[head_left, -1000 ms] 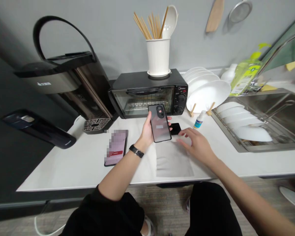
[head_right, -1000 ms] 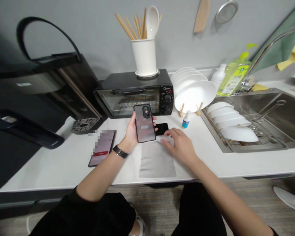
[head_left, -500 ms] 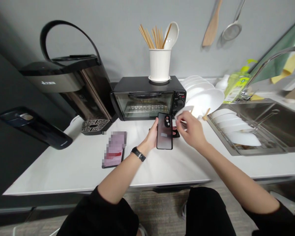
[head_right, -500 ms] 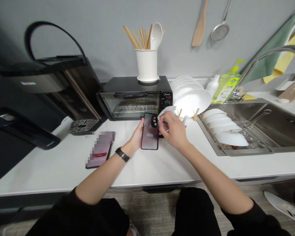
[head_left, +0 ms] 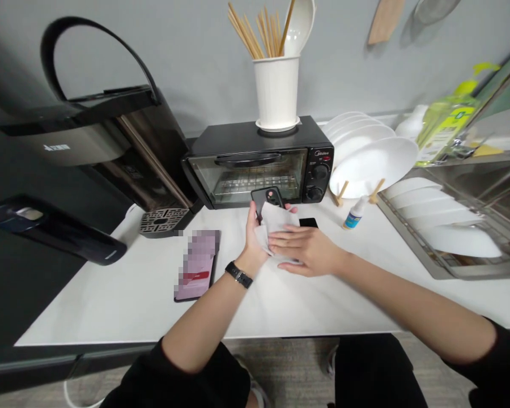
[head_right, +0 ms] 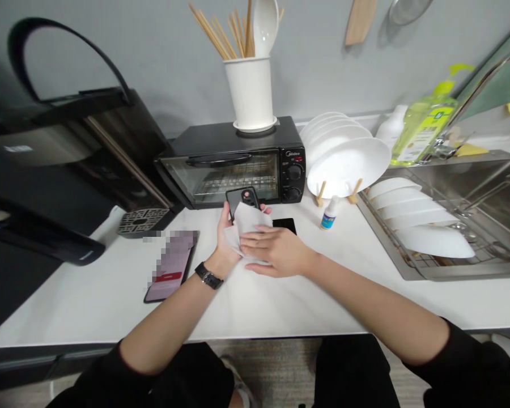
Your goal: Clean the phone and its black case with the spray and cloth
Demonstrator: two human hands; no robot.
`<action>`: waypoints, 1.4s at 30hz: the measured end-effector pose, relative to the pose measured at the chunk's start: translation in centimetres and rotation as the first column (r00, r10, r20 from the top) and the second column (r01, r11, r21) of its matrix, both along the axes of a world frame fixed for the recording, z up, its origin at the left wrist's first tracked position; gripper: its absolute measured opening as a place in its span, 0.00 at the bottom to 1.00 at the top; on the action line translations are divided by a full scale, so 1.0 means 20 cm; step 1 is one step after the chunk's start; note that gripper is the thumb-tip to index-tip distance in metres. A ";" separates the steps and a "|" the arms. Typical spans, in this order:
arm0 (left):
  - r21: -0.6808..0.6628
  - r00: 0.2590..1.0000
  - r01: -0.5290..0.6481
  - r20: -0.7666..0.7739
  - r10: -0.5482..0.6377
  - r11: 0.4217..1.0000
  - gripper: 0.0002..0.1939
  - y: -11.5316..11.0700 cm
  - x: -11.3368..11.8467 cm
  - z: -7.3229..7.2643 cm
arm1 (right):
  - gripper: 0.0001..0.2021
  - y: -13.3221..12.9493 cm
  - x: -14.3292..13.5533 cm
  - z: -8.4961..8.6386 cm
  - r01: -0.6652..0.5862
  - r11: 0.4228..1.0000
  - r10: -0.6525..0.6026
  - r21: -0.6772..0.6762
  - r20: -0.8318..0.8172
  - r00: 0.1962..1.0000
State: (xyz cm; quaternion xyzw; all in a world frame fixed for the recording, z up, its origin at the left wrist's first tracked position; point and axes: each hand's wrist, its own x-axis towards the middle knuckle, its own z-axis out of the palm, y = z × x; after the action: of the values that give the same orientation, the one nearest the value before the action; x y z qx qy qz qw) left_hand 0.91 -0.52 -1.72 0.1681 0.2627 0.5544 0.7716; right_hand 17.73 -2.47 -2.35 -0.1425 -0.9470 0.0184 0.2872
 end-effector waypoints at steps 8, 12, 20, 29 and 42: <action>0.091 0.987 0.060 -0.156 -0.045 0.994 0.34 -0.02 0.05 0.00 | 0.23 0.07 0.05 0.03 0.270 0.961 -0.274 -0.056 -0.093 0.957; 0.010 0.975 0.114 -0.194 -0.110 0.993 0.32 -0.06 0.11 0.00 | 0.35 0.09 0.06 0.02 0.399 0.917 -0.399 -0.010 -0.039 0.916; 0.020 0.990 0.072 -0.120 -0.069 0.997 0.33 -0.02 0.04 0.01 | 0.24 0.02 0.00 0.00 0.064 0.998 -0.065 -0.007 -0.048 0.997; 0.095 0.979 0.039 -0.202 -0.019 0.995 0.34 -0.01 0.04 0.02 | 0.28 0.05 0.04 -0.01 0.324 0.945 -0.320 0.038 -0.087 0.944; 0.065 0.981 0.023 -0.193 -0.010 0.998 0.30 -0.05 0.07 0.04 | 0.34 0.02 0.01 0.00 0.150 0.988 -0.146 0.044 -0.086 0.986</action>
State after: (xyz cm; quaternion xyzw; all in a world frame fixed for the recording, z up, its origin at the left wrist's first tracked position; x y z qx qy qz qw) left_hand 2.31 -1.47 -0.95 0.2489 0.3157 0.5377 0.7411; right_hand 17.99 -2.01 -2.42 -0.2043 -0.9214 -0.0208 0.3299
